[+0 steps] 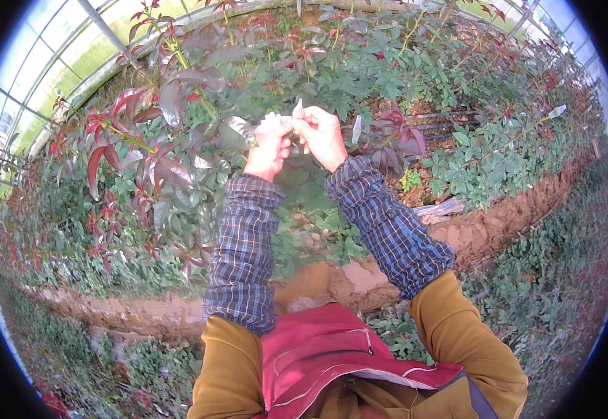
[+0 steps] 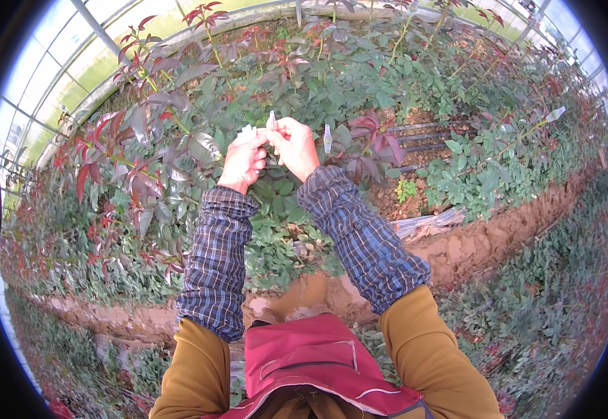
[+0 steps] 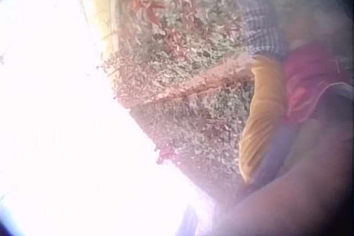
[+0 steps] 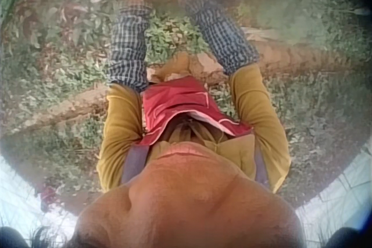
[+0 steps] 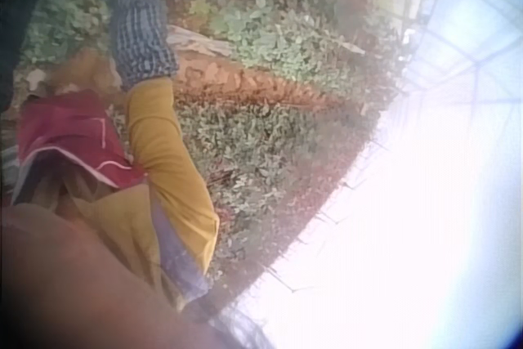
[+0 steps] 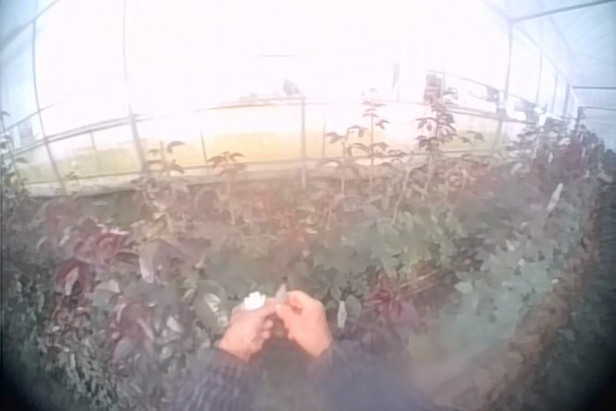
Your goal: The person repeatedly wraps small plants with clear plastic film in a greenhouse. They hold each plant, wrap the film around the stem and leaves, and secure it by hand, moving from one plant to the next along the row.
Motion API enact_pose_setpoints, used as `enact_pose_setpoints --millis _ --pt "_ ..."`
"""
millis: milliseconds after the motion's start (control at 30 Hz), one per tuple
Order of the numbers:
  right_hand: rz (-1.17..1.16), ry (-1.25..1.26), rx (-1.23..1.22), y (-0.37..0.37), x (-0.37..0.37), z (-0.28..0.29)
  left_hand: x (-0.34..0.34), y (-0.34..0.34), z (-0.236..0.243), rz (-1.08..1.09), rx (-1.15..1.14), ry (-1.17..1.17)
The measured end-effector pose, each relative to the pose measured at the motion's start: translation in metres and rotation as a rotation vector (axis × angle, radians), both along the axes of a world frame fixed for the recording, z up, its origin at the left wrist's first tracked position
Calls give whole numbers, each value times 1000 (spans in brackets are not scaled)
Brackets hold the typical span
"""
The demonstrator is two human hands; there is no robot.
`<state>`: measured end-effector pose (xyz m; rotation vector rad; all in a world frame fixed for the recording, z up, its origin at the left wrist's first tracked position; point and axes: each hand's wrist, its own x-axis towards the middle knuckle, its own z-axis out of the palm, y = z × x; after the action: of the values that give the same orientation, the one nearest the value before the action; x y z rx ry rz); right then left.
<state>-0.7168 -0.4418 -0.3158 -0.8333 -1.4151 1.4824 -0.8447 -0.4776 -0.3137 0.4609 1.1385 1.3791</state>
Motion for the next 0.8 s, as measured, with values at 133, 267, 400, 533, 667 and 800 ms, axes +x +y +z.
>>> enact_pose_setpoints --millis 133,267,400,533,667,800 --pt "-15 -9 -25 -6 2 6 3 -4 3 -11 18 11" --pt "-45 -24 -53 -8 3 -2 7 -7 2 35 0 -39" --pt "-70 -25 -29 -10 3 -5 9 -9 -2 70 35 -29" --pt "-87 11 -4 -10 3 -6 14 -12 -2 78 86 13" --pt "-147 27 -12 -15 3 -3 14 -12 -4 64 90 38" --pt "-195 -9 35 -17 4 -7 19 -13 -1 92 79 58"
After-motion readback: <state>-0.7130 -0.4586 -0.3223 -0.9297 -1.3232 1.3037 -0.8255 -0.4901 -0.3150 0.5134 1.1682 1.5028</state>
